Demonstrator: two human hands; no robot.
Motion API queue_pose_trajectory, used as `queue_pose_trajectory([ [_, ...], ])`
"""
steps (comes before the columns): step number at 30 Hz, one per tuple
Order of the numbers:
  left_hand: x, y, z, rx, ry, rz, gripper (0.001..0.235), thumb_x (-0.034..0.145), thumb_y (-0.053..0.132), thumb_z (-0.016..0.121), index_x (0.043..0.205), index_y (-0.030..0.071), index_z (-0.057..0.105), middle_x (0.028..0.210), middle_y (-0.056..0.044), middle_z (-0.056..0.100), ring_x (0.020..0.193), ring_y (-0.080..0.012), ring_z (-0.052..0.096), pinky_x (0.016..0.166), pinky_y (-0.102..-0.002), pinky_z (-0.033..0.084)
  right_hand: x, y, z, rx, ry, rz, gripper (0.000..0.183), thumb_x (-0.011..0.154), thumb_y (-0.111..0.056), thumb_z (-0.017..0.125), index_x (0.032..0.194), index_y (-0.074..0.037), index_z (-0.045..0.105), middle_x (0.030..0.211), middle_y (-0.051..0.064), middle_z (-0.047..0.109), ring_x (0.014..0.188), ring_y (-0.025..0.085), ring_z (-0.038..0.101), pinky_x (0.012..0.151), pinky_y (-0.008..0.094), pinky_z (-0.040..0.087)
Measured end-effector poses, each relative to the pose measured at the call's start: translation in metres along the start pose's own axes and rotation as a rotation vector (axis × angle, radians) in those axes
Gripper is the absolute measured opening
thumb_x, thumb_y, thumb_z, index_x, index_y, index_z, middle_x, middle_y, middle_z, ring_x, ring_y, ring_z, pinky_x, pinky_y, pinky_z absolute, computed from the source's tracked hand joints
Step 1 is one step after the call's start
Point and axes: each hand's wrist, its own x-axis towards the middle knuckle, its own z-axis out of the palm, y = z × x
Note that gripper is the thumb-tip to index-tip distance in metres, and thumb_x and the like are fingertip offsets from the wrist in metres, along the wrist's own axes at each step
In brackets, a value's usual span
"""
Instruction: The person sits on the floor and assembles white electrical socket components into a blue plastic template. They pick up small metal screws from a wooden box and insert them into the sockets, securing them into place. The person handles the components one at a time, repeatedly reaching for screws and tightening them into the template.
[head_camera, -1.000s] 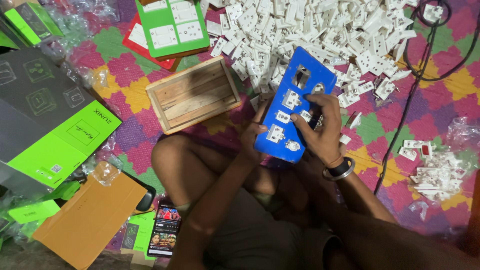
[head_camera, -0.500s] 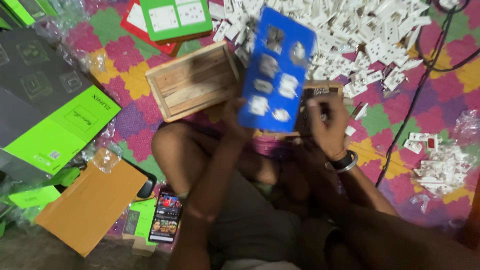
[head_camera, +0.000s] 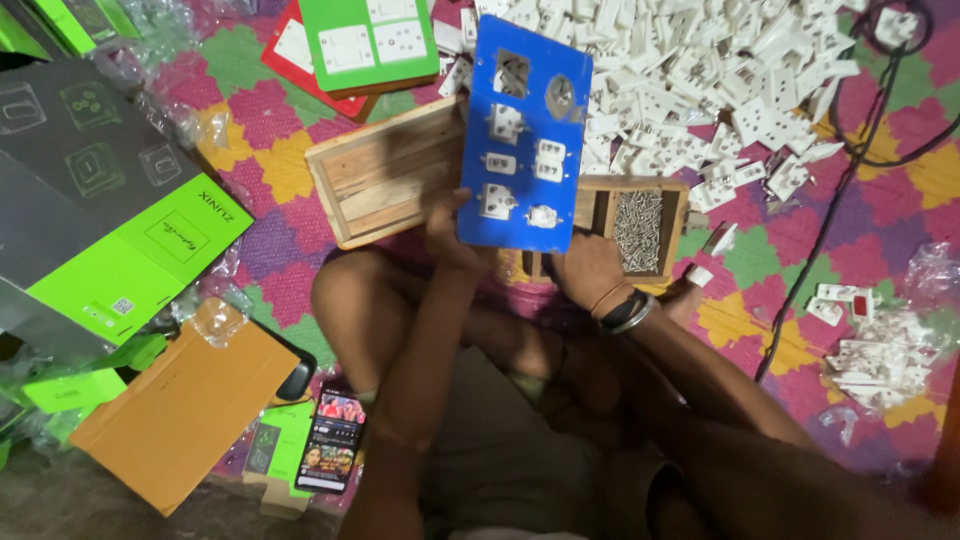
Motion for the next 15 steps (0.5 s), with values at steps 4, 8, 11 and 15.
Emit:
queue_pose_trajectory([
  [4, 0.013, -0.014, -0.024, 0.028, -0.278, 0.062, 0.023, 0.105, 0.021, 0.050, 0.099, 0.001, 0.060, 0.096, -0.009, 0.066, 0.087, -0.0167, 0.065, 0.077, -0.028, 0.055, -0.002, 0.004, -0.020, 0.143, -0.036, 0.030, 0.025, 0.083, -0.032, 0.072, 0.084, -0.008, 0.074, 0.072, 0.020, 0.068, 0.064, 0.041, 0.067, 0.058, 0.053, 0.054],
  [8, 0.003, -0.024, -0.034, 0.715, -0.350, 0.582, 0.016, 0.105, 0.015, 0.054, 0.097, 0.001, 0.051, 0.092, -0.006, 0.063, 0.082, -0.0126, 0.064, 0.072, -0.026, 0.054, -0.012, 0.001, -0.042, 0.319, 0.034, -0.003, 0.022, 0.078, -0.025, 0.076, 0.091, -0.008, 0.075, 0.083, 0.021, 0.068, 0.069, 0.045, 0.065, 0.063, 0.054, 0.053],
  [11, 0.000, -0.022, -0.025, 0.684, -0.303, 0.489, 0.010, 0.103, 0.009, 0.053, 0.097, 0.001, 0.053, 0.091, -0.006, 0.064, 0.082, -0.0117, 0.064, 0.073, -0.026, 0.054, -0.016, 0.005, -0.053, 0.387, 0.183, -0.091, 0.022, 0.079, -0.013, 0.071, 0.096, -0.001, 0.067, 0.091, 0.022, 0.067, 0.078, 0.044, 0.066, 0.069, 0.051, 0.054],
  [15, -0.007, -0.020, -0.010, 0.641, -0.265, 0.462, 0.007, 0.101, 0.006, 0.053, 0.095, 0.004, 0.055, 0.091, -0.005, 0.064, 0.080, -0.0108, 0.063, 0.070, -0.026, 0.054, -0.022, 0.007, -0.055, 0.479, 0.194, -0.065, 0.020, 0.088, -0.011, 0.069, 0.103, 0.001, 0.063, 0.092, 0.023, 0.065, 0.080, 0.045, 0.065, 0.070, 0.049, 0.053],
])
